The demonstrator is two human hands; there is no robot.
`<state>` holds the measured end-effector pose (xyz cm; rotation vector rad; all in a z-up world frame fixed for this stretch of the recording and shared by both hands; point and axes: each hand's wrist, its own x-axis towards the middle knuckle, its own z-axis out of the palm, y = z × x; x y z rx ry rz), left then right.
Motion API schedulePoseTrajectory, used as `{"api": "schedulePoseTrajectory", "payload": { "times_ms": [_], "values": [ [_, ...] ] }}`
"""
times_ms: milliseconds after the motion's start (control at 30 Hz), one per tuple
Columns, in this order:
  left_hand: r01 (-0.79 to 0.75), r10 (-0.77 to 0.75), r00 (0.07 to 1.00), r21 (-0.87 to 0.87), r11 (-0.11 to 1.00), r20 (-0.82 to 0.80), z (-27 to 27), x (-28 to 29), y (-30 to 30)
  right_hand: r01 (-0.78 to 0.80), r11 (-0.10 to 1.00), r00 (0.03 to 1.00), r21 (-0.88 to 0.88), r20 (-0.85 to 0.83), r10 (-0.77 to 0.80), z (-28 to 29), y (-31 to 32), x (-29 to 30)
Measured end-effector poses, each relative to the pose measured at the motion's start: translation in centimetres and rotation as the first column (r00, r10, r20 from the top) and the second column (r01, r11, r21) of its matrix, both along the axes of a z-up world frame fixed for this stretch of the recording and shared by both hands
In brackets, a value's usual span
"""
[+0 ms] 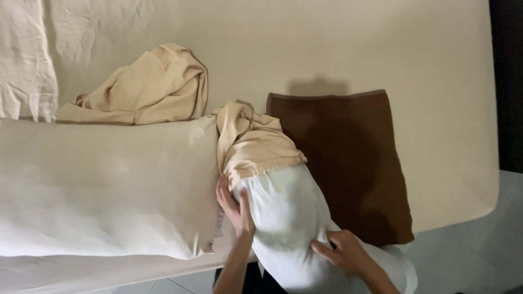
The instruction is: The person picks up a long cylindrical pillow and a beige pillowcase. They insert the pillow into the case, smoothing the fabric along the length, and then tie the drawstring at the end to secure it.
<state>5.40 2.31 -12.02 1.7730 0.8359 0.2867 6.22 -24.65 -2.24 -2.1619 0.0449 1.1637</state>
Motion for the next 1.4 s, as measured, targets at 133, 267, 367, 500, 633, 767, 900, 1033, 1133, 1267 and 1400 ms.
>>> {"api": "schedulePoseTrajectory", "payload": {
  "times_ms": [133,267,367,500,633,767,900,1033,1133,1267,1400],
  "values": [
    [0.136,-0.111,0.989,0.294,0.946,-0.102,3.8,0.5,-1.8,0.011,0.964,0.977,0.265,-0.208,0.046,-6.9,-3.0,6.3],
    [0.090,-0.050,0.978,0.194,0.977,-0.201,3.9,0.7,-3.2,-0.292,0.916,0.854,0.274,0.507,0.121,-3.6,5.7,16.7],
    [0.064,-0.008,0.981,0.282,0.957,-0.193,3.9,2.1,-3.3,-0.448,0.864,0.708,0.229,0.681,0.187,-5.0,10.8,18.0],
    [-0.031,0.161,0.941,0.399,0.917,-0.298,0.9,3.0,-4.3,-0.403,0.869,0.670,0.287,0.739,0.067,-2.5,11.3,14.1],
    [0.042,0.112,0.948,0.466,0.884,-0.298,-2.9,2.3,-4.6,-0.295,0.922,0.793,0.250,0.602,0.091,-1.0,4.8,3.6],
    [0.237,-0.153,0.964,0.434,0.869,-0.220,-2.3,2.5,-2.6,-0.293,0.936,0.706,-0.196,0.616,0.350,-2.1,2.3,2.7],
    [0.318,-0.280,0.948,0.375,0.871,-0.154,2.6,3.8,-2.7,-0.159,0.901,0.605,-0.404,0.681,0.412,-3.0,6.2,1.1],
    [0.345,-0.329,0.938,0.362,0.866,-0.108,0.8,-3.2,-7.8,0.189,0.954,0.802,-0.233,0.598,-0.013,-2.2,7.0,7.9],
    [0.396,-0.425,0.904,0.453,0.799,-0.042,3.8,-2.9,-9.7,0.213,0.948,0.858,-0.237,0.510,-0.065,-5.1,4.2,9.6],
    [0.262,-0.278,0.960,0.283,0.923,0.016,-3.1,-5.2,-9.1,0.264,0.949,0.892,-0.172,0.417,-0.173,-2.7,2.7,9.1],
    [-0.159,0.203,0.966,0.252,0.954,-0.158,-8.1,-6.5,-3.9,0.303,0.870,0.948,-0.390,0.027,-0.318,-1.8,-0.3,6.9]
  ]
}}
